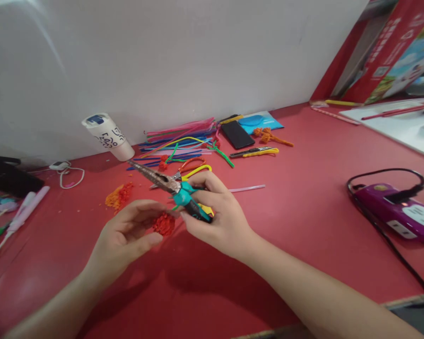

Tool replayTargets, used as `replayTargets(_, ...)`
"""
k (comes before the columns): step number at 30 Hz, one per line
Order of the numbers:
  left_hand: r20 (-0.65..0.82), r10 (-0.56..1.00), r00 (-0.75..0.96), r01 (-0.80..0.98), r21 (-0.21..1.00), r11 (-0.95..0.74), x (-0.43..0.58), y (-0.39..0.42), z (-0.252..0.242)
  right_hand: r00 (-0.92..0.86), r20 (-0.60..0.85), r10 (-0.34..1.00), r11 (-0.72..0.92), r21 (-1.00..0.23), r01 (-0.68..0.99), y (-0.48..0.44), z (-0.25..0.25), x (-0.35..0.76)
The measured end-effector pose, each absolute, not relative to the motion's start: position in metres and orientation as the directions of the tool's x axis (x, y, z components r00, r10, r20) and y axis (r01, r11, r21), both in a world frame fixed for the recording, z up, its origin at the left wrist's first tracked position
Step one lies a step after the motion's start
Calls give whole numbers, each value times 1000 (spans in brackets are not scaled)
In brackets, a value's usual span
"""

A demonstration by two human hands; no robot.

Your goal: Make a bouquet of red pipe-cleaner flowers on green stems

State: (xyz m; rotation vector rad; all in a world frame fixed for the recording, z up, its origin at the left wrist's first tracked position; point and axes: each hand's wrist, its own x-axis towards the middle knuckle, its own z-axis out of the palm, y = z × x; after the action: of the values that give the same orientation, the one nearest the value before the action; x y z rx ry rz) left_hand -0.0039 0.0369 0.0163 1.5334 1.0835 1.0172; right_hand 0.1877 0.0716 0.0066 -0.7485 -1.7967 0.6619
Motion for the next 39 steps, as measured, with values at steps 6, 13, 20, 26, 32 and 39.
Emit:
replayTargets(6, 114, 963, 244, 194, 967, -163, -6, 38, 19, -150, 436, 888, 455, -879, 139, 77, 1, 189)
replayTargets(13, 112, 982, 155, 187, 972, -140, -4, 41, 19, -171, 342, 924, 370, -912, 175, 79, -2, 188)
replayTargets(20, 171, 985, 33, 313, 934, -173, -6, 42, 21, -157, 264, 952, 294, -931, 217, 86, -4, 189)
replayTargets(26, 180, 983, -41, 251, 954, -164, -17, 52, 29, -335, 193, 922, 328, -848, 415, 90, -3, 191)
replayTargets(32, -52, 994, -101, -25, 998, 50, -45, 68, 36, -558, 112, 822, 497, -620, 607, 76, -10, 182)
replayTargets(39, -240, 969, -55, -284, 934, 215, -54, 74, 6, -698, 107, 709, 688, -326, 649, 60, -31, 162)
